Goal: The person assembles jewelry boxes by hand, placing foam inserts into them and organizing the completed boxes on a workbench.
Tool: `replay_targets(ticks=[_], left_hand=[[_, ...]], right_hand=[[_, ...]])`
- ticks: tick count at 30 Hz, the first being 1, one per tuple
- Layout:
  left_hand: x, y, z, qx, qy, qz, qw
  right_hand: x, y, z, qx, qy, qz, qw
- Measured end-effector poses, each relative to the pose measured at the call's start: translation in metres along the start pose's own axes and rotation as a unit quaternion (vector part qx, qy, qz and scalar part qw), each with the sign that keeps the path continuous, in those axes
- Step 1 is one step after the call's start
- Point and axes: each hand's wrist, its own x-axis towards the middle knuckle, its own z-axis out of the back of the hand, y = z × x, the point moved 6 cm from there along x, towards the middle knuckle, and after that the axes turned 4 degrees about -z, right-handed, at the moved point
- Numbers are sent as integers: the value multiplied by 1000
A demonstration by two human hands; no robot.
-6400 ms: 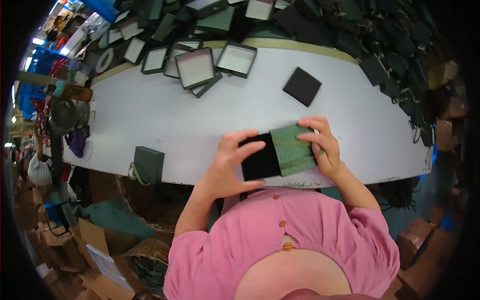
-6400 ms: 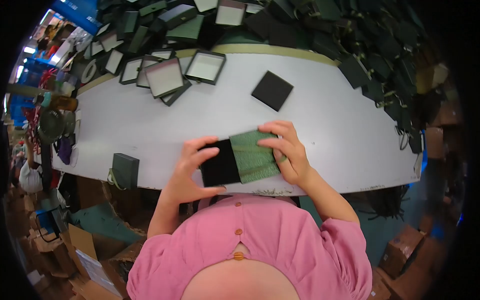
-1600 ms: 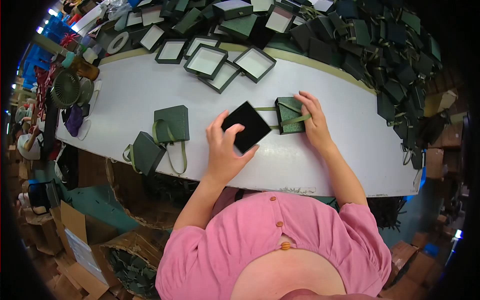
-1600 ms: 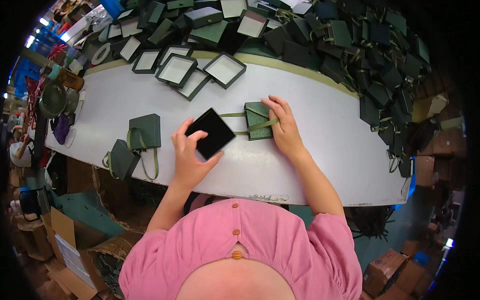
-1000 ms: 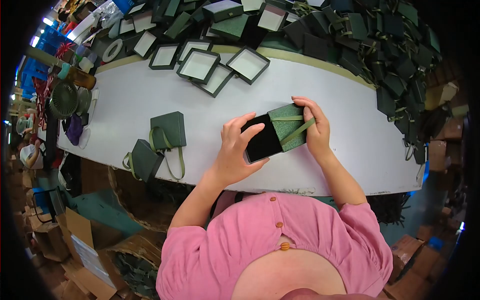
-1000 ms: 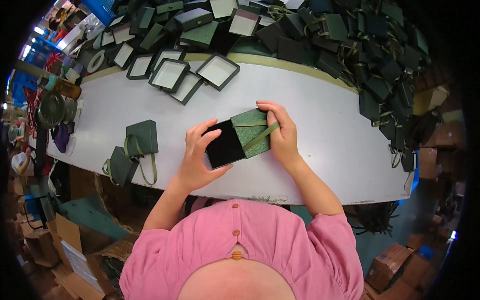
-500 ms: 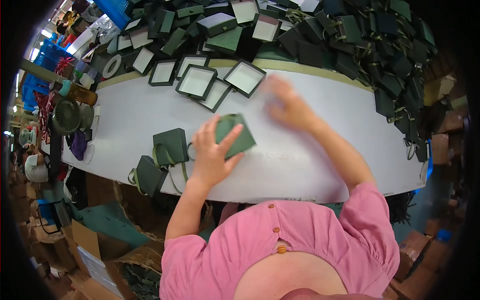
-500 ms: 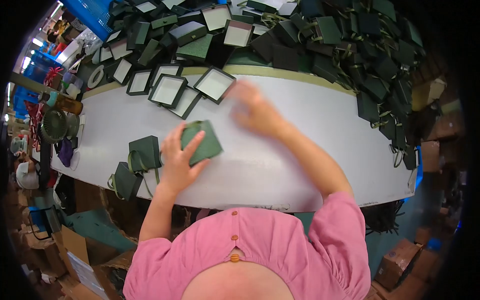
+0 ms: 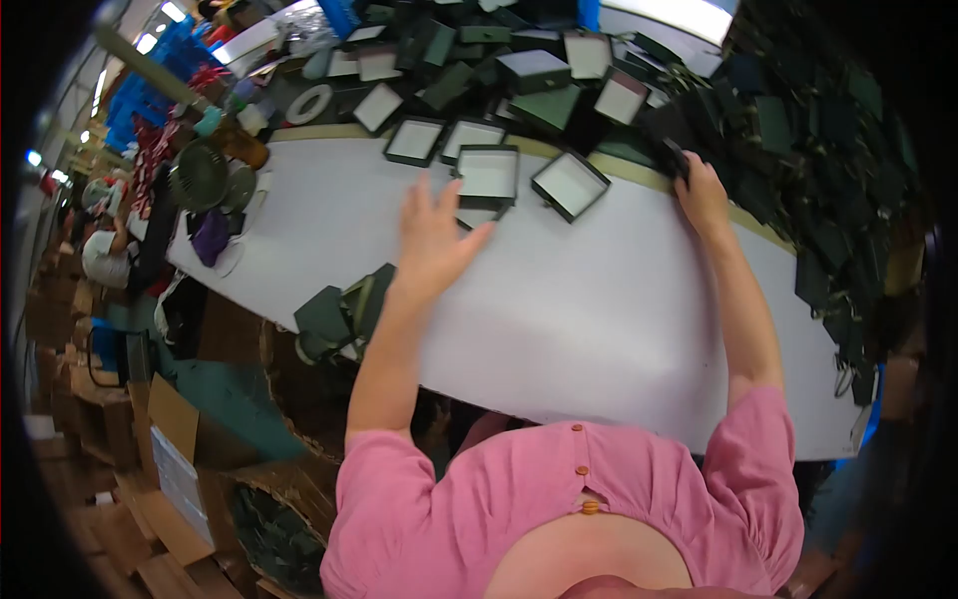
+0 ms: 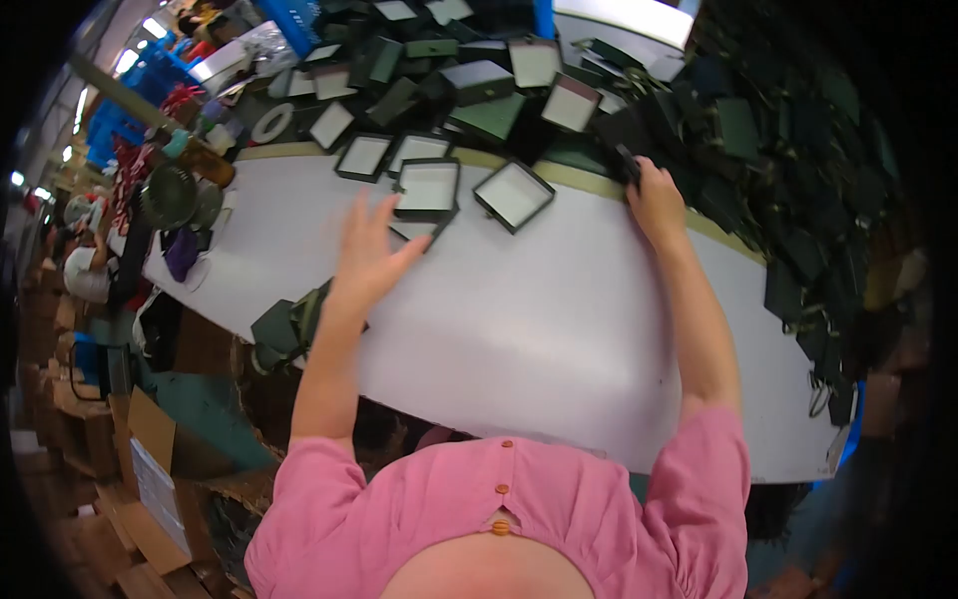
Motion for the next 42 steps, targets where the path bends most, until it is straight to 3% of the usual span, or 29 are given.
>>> replay_targets(ticks=[2, 4, 5, 6, 8, 9, 10, 14, 17, 19, 21, 23, 25, 27, 29, 31, 33, 38, 40, 41, 42], left_hand=[[21, 3, -23, -59, -60, -70, 994], [32, 27, -45, -146, 1, -36, 989], [35, 33, -51, -192, 32, -20, 981], [31, 25, -42, -199, 22, -22, 979], [8, -8, -17, -216, 7, -27, 976], [-10, -28, -6, -192, -19, -93, 977], [-30, -48, 3, -167, -45, -159, 972], [-106, -84, -29, -243, 133, -207, 938], [-131, -88, -48, -331, 143, -108, 927], [-133, -95, -52, -326, 126, -109, 931], [-128, -100, -53, -343, 97, -116, 927], [-123, -100, -52, -316, 116, -112, 935], [-119, -100, -53, -283, 127, -119, 943], [-122, -99, -57, -252, 130, -137, 949], [-122, -102, -56, -294, 118, -133, 939], [-120, -107, -53, -295, 103, -144, 939], [-113, -116, -53, -269, 83, -182, 942], [-110, -113, -64, -261, 114, -148, 947], [-108, -120, -65, -294, 136, -123, 938], [-108, -122, -71, -346, 149, -102, 921], [-107, -130, -71, -369, 158, -96, 911]], right_hand=[[-16, 8, 8, 104, -51, 47, 992], [-42, 25, 20, 228, -97, 114, 962], [-58, 25, 21, 346, 110, -100, 927], [-75, 39, 33, 357, 132, -108, 918], [-104, 42, 39, 302, 208, -119, 923], [-117, 42, 39, 290, 208, -132, 925], [-128, 35, 35, 220, 188, -81, 954], [-167, 63, 47, 89, 104, 55, 989], [-181, 89, 54, 54, 159, 104, 980], [-186, 91, 51, 153, 166, 114, 968], [-186, 102, 57, 305, 194, 145, 921], [-188, 136, 76, 295, 177, 233, 909], [-188, 125, 58, 272, 136, 216, 928], [-182, 98, 46, 343, 73, 98, 931], [-177, 94, 48, 516, 101, -73, 848], [-177, 109, 55, 482, 124, -31, 867], [-172, 120, 67, 431, 55, 84, 897], [-169, 97, 63, 563, 40, -37, 824], [-173, 111, 63, 477, 56, 43, 876], [-181, 119, 50, 483, 102, 60, 868], [-193, 126, 39, 427, 57, 126, 893]])
